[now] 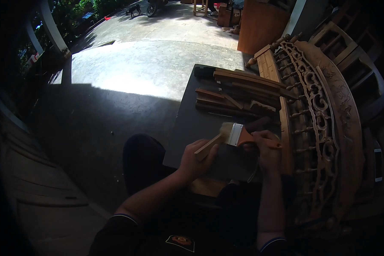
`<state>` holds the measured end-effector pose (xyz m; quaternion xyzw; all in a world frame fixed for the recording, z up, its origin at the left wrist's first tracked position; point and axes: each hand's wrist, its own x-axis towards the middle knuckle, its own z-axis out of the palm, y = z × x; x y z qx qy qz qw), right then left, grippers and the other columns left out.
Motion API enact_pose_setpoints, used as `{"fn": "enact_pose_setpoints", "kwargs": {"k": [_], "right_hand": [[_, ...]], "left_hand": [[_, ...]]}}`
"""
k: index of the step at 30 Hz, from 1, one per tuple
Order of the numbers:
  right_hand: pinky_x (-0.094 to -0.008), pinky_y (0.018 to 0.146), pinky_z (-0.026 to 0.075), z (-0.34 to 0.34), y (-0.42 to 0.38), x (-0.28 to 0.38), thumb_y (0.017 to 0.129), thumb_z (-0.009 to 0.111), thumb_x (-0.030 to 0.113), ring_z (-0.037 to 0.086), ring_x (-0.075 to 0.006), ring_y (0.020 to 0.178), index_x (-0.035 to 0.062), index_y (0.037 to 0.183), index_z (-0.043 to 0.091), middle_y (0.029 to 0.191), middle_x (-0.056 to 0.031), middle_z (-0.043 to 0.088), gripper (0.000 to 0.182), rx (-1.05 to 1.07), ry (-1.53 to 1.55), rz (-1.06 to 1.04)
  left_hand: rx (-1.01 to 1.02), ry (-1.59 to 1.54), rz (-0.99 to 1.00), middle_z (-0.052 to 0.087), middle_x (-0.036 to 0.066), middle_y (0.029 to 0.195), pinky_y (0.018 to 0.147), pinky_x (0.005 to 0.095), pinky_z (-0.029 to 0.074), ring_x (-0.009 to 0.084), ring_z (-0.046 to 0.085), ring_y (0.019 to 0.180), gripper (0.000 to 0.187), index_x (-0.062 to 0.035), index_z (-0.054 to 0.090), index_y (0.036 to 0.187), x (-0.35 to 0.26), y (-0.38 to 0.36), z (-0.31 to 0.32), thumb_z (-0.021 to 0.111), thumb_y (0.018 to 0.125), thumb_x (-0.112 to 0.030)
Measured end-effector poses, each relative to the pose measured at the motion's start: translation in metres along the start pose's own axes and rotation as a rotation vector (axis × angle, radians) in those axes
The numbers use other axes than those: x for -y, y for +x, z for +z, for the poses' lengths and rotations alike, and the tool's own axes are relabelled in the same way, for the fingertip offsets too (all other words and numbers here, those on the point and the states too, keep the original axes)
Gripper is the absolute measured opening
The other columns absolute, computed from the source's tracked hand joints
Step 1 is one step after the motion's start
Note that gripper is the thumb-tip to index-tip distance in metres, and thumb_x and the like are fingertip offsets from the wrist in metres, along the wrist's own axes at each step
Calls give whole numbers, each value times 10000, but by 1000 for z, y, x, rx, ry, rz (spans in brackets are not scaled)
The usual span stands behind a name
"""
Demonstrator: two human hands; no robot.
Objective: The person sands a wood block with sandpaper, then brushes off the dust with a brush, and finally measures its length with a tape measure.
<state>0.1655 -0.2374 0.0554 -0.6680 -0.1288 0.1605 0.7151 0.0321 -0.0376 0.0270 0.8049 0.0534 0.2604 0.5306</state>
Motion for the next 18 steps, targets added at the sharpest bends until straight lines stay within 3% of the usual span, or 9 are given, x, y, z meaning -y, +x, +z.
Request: {"fn": "enact_pose_setpoints", "kwargs": {"k": [3, 7, 10, 13, 16, 18], "right_hand": [[-329, 696, 662, 3, 6, -11, 1012, 708, 150, 779, -240, 793, -32, 1041, 673, 949, -148, 749, 188, -152, -52, -178], [-298, 688, 644, -6, -8, 6, 979, 758, 139, 771, -185, 830, -25, 1056, 695, 948, -118, 750, 193, 257, 103, -3], [-290, 651, 627, 0, -1, -4, 978, 766, 158, 755, -161, 823, -9, 1056, 710, 944, -89, 748, 193, -60, -151, -182], [-276, 636, 610, 6, -3, 2, 987, 759, 177, 736, -140, 806, 7, 1046, 721, 934, -72, 745, 185, -104, -203, -179], [-258, 671, 611, -3, -9, 6, 993, 752, 182, 735, -133, 824, 7, 1047, 728, 928, -76, 743, 184, 141, 21, -91], [-258, 687, 613, 1, -5, 2, 990, 755, 179, 736, -136, 834, 6, 1047, 729, 937, -82, 743, 183, 8, -93, -163]], "left_hand": [[-3, -4, 3, 708, 180, 852, 677, 397, 561, 329, 731, 766, 206, 45, 718, 1004, -3, 0, 2, 674, 997, -156], [8, -30, -9, 706, 177, 851, 678, 398, 558, 325, 730, 762, 194, 39, 718, 1000, 5, 0, 0, 679, 992, -151], [-32, -11, -14, 706, 180, 853, 680, 398, 558, 325, 731, 764, 187, 37, 718, 991, -1, 1, 2, 680, 988, -146], [-52, -33, 33, 711, 188, 868, 684, 399, 560, 331, 734, 772, 202, 42, 719, 994, 2, 0, 5, 680, 989, -156], [17, 13, -4, 716, 192, 890, 688, 398, 563, 334, 736, 780, 207, 41, 725, 1028, 5, 1, -1, 679, 987, -156], [2, 3, -17, 718, 193, 905, 699, 401, 568, 335, 738, 796, 204, 42, 727, 1039, 3, 0, 1, 679, 982, -147]]}}
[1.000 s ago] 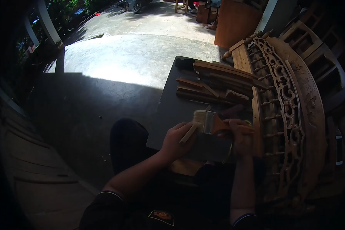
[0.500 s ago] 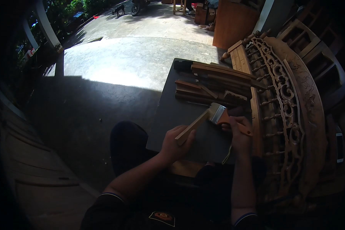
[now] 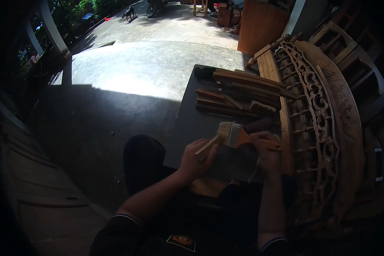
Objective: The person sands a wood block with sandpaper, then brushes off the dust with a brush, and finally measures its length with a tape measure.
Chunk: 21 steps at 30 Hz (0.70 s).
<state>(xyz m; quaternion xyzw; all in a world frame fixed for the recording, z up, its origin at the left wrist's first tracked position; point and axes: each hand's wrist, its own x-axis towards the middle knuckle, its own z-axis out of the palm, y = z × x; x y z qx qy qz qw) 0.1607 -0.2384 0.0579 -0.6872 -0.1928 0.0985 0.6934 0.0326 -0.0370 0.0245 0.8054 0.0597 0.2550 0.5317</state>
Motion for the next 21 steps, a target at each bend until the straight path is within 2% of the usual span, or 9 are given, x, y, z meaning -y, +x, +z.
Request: {"fn": "enact_pose_setpoints", "kwargs": {"k": [4, 7, 10, 13, 16, 21], "right_hand": [[-260, 725, 616, 3, 5, -5, 981, 764, 164, 739, -142, 841, 0, 1046, 729, 959, -92, 743, 180, -124, -172, -94], [-257, 770, 610, 2, 4, -4, 969, 775, 150, 740, -142, 864, 4, 1072, 725, 979, -88, 747, 185, -60, -103, -21], [-254, 802, 601, 5, 2, 2, 955, 784, 126, 741, -140, 895, -5, 1100, 713, 986, -93, 749, 208, -67, -133, 66], [-263, 825, 606, 0, 2, 5, 938, 798, 114, 743, -154, 923, -15, 1122, 705, 1010, -102, 747, 243, 20, -14, 80], [-289, 836, 631, -2, 2, 1, 937, 791, 94, 748, -187, 934, -26, 1127, 701, 1039, -122, 742, 242, -5, 199, 143], [-320, 850, 658, 1, 9, -10, 937, 786, 74, 746, -222, 970, -22, 1069, 715, 1060, -150, 738, 178, -199, 1, -23]], "left_hand": [[-61, 59, 75, 722, 207, 977, 743, 410, 585, 350, 750, 851, 262, 33, 697, 1176, -1, 0, 4, 682, 972, -130], [-187, 97, 122, 720, 227, 1055, 787, 423, 595, 372, 754, 894, 390, 15, 630, 1324, -5, 3, 7, 689, 965, -128], [-93, 95, 85, 717, 241, 1101, 806, 425, 603, 380, 758, 930, 490, -3, 568, 1416, 0, 2, 3, 702, 960, -119], [-71, 110, 138, 744, 209, 1052, 826, 410, 605, 339, 768, 985, 442, 15, 617, 1368, 1, 2, 5, 718, 951, -88], [-114, 117, 158, 748, 219, 1059, 816, 391, 616, 335, 774, 987, 432, 11, 640, 1350, 3, 2, 6, 736, 937, -70], [-44, 91, 131, 755, 218, 1056, 797, 372, 624, 318, 782, 959, 409, 14, 654, 1333, 1, 1, 5, 735, 940, -66]]}}
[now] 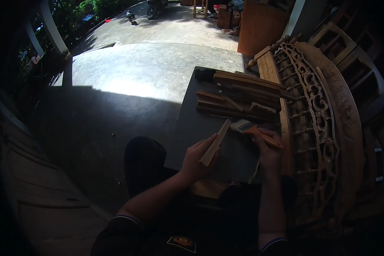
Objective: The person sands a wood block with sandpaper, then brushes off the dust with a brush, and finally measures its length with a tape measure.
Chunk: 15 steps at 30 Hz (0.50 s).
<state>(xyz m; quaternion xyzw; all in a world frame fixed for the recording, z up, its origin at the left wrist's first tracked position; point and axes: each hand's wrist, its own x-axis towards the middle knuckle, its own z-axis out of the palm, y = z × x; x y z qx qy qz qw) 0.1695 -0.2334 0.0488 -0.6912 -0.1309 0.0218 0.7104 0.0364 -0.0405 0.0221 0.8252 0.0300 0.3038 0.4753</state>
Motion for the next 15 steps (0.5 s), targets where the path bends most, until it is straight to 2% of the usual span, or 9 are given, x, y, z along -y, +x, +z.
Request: {"fn": "enact_pose_setpoints", "kwargs": {"k": [1, 4, 7, 8, 10, 11, 12, 13, 15], "right_hand": [[-322, 850, 661, 1, -1, 0, 936, 787, 71, 745, -226, 977, -21, 1053, 719, 1062, -158, 739, 164, -17, -46, -28], [-325, 886, 641, -10, -1, 3, 924, 803, 82, 736, -227, 1022, -4, 1024, 732, 1082, -160, 749, 150, 278, 359, 181], [-326, 934, 610, -6, -5, 13, 914, 813, 86, 729, -223, 1065, 22, 1020, 742, 1099, -142, 761, 143, 323, 59, 19], [-326, 960, 586, -3, -3, 13, 894, 832, 81, 723, -206, 1090, 49, 990, 753, 1103, -112, 770, 129, 218, -111, -43], [-325, 962, 586, -3, -5, 14, 887, 837, 79, 724, -203, 1094, 54, 977, 757, 1101, -108, 772, 123, 249, -77, 21], [-324, 963, 587, -3, -5, 14, 883, 839, 77, 724, -201, 1097, 57, 970, 760, 1101, -106, 774, 120, 263, -59, 50], [-325, 976, 581, -7, -4, 14, 879, 841, 76, 724, -203, 1105, 57, 979, 765, 1116, -112, 774, 127, 425, 59, 43], [-324, 978, 580, -9, -5, 14, 879, 839, 74, 725, -204, 1107, 59, 981, 766, 1122, -112, 774, 127, 424, 50, 44], [-322, 982, 579, -7, -7, 20, 880, 836, 71, 725, -207, 1109, 63, 986, 767, 1133, -112, 773, 126, 421, 31, 48]], "left_hand": [[8, 1, 8, 756, 217, 1057, 794, 370, 626, 315, 783, 954, 410, 15, 654, 1333, 0, -1, 0, 736, 940, -68], [-6, -19, 7, 757, 218, 1063, 801, 373, 627, 310, 782, 965, 405, 21, 655, 1328, 2, 0, 1, 735, 942, -71], [-33, -20, 27, 757, 219, 1067, 797, 371, 626, 309, 781, 978, 397, 23, 658, 1320, 6, 0, 1, 735, 941, -72], [-25, -25, 2, 752, 218, 1066, 796, 377, 624, 324, 778, 967, 404, 20, 655, 1321, 6, -1, 1, 736, 937, -77], [-11, -33, -46, 742, 215, 1063, 792, 390, 618, 353, 771, 943, 417, 14, 650, 1323, 4, 0, 1, 739, 928, -87], [-11, -47, 0, 743, 213, 1055, 789, 389, 617, 351, 773, 938, 414, 13, 652, 1317, 6, 0, 1, 742, 926, -86], [-12, -61, 45, 745, 210, 1046, 787, 388, 616, 349, 774, 933, 410, 12, 654, 1312, 10, 1, -1, 744, 923, -85], [-13, -75, 87, 747, 207, 1037, 784, 387, 615, 347, 775, 928, 407, 12, 656, 1306, 12, 0, -1, 746, 921, -84], [17, -45, -37, 751, 203, 1027, 783, 386, 613, 343, 775, 930, 399, 7, 664, 1296, 10, -1, -1, 750, 918, -84]]}}
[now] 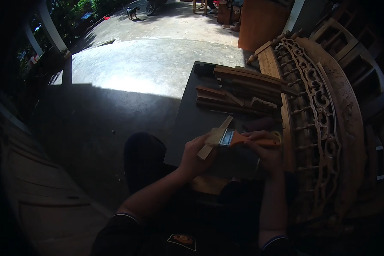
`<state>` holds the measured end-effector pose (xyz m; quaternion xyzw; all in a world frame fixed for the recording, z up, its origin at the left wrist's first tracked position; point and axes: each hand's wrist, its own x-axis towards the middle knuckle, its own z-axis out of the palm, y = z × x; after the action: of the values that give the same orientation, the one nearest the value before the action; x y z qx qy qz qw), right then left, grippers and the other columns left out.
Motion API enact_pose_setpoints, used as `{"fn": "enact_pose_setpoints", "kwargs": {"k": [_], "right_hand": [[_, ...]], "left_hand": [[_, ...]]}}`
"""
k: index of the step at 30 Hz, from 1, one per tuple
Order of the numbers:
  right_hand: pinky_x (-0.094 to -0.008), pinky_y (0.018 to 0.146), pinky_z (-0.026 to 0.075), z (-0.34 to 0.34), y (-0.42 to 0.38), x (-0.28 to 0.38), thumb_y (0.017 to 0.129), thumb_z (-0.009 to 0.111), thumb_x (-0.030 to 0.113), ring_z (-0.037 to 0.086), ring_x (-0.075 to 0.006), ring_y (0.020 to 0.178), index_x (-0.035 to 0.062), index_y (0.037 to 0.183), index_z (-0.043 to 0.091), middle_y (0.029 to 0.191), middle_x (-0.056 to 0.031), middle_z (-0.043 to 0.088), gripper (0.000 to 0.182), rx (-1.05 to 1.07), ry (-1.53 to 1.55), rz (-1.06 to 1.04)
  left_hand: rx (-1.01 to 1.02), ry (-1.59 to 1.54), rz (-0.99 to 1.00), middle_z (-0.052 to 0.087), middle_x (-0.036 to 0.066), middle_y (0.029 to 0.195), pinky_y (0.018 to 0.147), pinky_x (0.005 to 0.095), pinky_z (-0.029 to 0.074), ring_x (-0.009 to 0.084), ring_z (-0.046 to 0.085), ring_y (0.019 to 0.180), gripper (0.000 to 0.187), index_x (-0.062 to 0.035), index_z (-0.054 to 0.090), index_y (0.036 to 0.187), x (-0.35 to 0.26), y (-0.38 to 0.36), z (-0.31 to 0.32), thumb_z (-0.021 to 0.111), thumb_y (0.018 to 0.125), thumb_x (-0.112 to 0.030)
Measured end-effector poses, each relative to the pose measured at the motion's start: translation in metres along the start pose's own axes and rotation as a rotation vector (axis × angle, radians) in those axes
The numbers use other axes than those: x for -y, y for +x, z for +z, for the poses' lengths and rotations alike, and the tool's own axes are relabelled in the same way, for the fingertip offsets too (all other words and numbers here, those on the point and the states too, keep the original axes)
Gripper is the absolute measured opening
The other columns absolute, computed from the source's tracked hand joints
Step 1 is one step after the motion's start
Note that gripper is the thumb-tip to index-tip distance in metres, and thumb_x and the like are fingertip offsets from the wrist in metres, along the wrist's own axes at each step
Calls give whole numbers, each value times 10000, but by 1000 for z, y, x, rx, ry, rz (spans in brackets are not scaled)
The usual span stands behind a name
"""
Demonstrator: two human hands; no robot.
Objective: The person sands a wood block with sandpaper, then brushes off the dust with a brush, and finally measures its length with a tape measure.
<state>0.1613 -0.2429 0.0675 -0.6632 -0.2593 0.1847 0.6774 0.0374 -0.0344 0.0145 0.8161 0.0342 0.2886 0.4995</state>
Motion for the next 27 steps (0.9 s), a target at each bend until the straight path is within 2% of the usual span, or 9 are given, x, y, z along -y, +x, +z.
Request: {"fn": "enact_pose_setpoints", "kwargs": {"k": [1, 4, 8, 11, 17, 20, 24, 25, 27], "right_hand": [[-320, 960, 586, 4, 3, -3, 871, 838, 60, 727, -203, 1097, 74, 973, 766, 1127, -114, 776, 126, -122, -115, -17], [-314, 944, 585, -2, 5, -12, 868, 840, 63, 729, -195, 1076, 80, 979, 769, 1127, -115, 776, 132, -172, -87, 21], [-262, 733, 606, -8, -3, 4, 879, 830, 62, 736, -149, 969, 71, 985, 763, 1139, -119, 771, 126, 48, 99, 146], [-232, 647, 589, 2, 7, -9, 879, 824, 49, 735, -129, 870, 58, 963, 755, 1117, -117, 774, 109, -304, -129, 86], [-227, 654, 584, -14, 0, 3, 880, 819, 37, 728, -122, 802, 38, 975, 750, 1152, -139, 762, 118, -14, 24, 169], [-245, 662, 593, -2, 8, -14, 875, 815, 19, 730, -128, 810, 33, 952, 746, 1131, -151, 768, 105, -311, -129, 6], [-260, 677, 596, -8, -5, 5, 877, 818, 26, 732, -145, 795, 43, 937, 751, 1167, -161, 762, 91, 192, 180, 99], [-261, 681, 597, -7, -6, 8, 871, 823, 24, 734, -152, 809, 43, 944, 750, 1168, -174, 759, 105, 198, 173, 122], [-266, 668, 597, 5, 1, 4, 861, 826, 7, 733, -151, 808, 37, 930, 749, 1132, -181, 765, 108, -62, 49, 78]], "left_hand": [[14, 14, -60, 753, 200, 1021, 782, 386, 612, 341, 776, 932, 395, 5, 667, 1292, -3, 0, 0, 753, 916, -85], [-33, -22, -28, 755, 202, 1025, 777, 385, 612, 339, 776, 932, 383, -2, 679, 1282, -6, 1, 2, 755, 916, -86], [-49, -20, 52, 756, 205, 1027, 786, 384, 612, 337, 776, 933, 385, -3, 681, 1288, 1, 0, 2, 751, 917, -81], [-48, -16, -5, 755, 208, 1029, 794, 385, 614, 335, 777, 938, 393, 0, 677, 1295, -5, 2, 4, 749, 916, -77], [-54, -18, 25, 755, 207, 1019, 791, 390, 618, 328, 778, 938, 393, 11, 675, 1292, -1, -1, 1, 750, 917, -77], [-48, -6, -18, 756, 205, 1011, 780, 387, 618, 323, 780, 927, 392, 13, 676, 1289, -4, 0, 3, 750, 915, -75], [-32, -38, 67, 755, 198, 999, 763, 388, 617, 319, 782, 908, 398, 12, 678, 1274, 1, -1, 0, 765, 897, -79], [-26, -55, 95, 754, 194, 994, 759, 390, 617, 318, 783, 903, 407, 11, 678, 1272, 1, -1, -1, 774, 887, -82], [-35, -28, 20, 751, 187, 985, 769, 393, 615, 318, 782, 914, 459, 7, 671, 1287, 3, -2, 2, 798, 857, -90]]}}
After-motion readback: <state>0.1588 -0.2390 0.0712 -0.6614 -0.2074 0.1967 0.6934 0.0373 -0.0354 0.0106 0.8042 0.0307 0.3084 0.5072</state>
